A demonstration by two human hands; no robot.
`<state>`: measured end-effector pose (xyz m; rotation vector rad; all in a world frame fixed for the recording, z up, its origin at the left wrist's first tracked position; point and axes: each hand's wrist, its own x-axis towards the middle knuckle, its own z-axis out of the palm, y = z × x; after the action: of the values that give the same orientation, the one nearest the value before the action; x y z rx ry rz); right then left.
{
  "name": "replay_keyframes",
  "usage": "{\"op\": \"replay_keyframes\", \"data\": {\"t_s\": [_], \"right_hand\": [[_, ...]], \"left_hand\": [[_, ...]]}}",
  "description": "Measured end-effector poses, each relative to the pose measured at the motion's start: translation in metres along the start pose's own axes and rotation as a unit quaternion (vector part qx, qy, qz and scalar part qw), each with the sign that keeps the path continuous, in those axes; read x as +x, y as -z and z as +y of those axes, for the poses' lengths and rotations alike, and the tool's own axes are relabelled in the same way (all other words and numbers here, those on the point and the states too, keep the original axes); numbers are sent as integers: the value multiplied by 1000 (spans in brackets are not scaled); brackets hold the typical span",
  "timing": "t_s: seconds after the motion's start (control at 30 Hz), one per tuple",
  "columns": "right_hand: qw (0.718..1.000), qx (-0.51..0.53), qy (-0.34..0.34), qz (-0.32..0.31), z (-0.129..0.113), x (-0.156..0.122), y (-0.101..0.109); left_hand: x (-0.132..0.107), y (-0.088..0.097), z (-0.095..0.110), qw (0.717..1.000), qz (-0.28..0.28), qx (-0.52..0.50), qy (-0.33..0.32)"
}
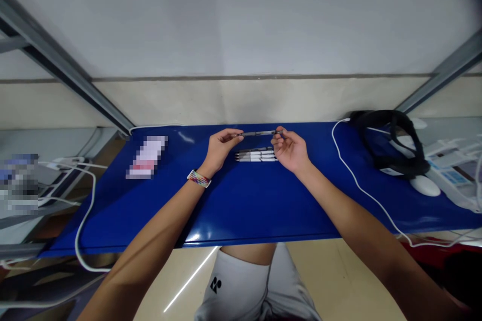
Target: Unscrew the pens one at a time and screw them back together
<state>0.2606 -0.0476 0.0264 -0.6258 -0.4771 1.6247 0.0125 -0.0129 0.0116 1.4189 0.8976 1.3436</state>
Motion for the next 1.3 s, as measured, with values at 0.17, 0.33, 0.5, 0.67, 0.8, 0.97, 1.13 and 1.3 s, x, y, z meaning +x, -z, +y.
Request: {"op": "replay_keyframes", "data": {"t_s": [0.17,0.33,0.5,0.67,0.8,0.97,1.13,1.3], "right_hand": [[1000,-24,15,-11,-2,0,0],[988,-137,68,-21,-2,3,3],[883,-405,238,-5,4,11,15],[802,-523,287,-25,4,17,28],[723,-624,289,-58,3,19,35],[665,-682,284,-112,1,19,39],[632,-707,298,-107,0,18,41],[626,-714,297,-102,1,18,40]], "left_hand": [[0,0,1,1000,-1,7,-6],[1,2,1,1000,5,25,-13],[1,5,2,998,-8,59,-15],[0,11,2,988,-41,146,-14],[1,18,0,953,-72,280,-84],[5,20,-5,931,-120,326,-114],[4,18,-4,923,-132,345,-110],[4,18,-1,922,-127,349,-113]]}}
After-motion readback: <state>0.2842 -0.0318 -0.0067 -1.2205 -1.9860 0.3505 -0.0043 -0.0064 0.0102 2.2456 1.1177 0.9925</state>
